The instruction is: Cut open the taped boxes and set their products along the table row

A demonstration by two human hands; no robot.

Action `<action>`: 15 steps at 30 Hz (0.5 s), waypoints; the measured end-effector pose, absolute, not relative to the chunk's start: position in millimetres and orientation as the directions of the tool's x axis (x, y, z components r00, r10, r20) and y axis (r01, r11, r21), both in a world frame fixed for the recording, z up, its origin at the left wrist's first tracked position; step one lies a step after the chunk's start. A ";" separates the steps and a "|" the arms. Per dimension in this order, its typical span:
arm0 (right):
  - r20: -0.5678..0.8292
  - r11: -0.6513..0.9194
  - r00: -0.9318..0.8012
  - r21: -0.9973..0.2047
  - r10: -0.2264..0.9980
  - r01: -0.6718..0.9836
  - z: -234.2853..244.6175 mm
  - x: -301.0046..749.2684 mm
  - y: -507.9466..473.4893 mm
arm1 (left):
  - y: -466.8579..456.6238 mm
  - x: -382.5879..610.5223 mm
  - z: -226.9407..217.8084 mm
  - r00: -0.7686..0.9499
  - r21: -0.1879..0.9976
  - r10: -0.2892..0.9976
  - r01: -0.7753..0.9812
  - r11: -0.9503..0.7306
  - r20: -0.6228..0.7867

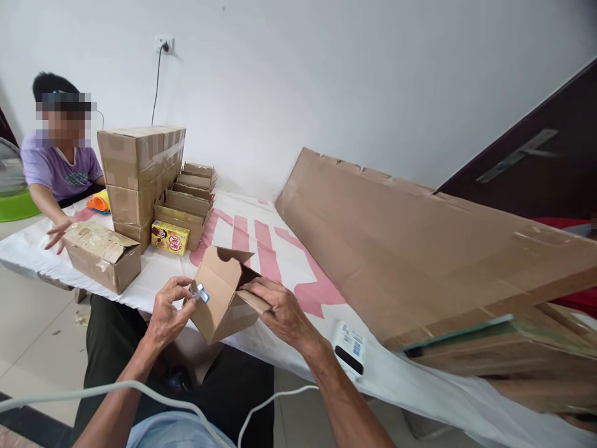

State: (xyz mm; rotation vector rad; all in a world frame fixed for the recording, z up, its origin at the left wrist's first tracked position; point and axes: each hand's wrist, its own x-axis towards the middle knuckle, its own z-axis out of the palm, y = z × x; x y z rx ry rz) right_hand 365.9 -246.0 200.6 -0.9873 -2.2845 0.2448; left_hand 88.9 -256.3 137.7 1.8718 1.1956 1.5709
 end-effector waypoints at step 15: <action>0.453 0.599 -0.536 0.003 0.713 0.801 166.9 355.8 -207.2 | -267.5 87.4 140.2 -0.006 0.493 0.605 0.586 -0.643 0.796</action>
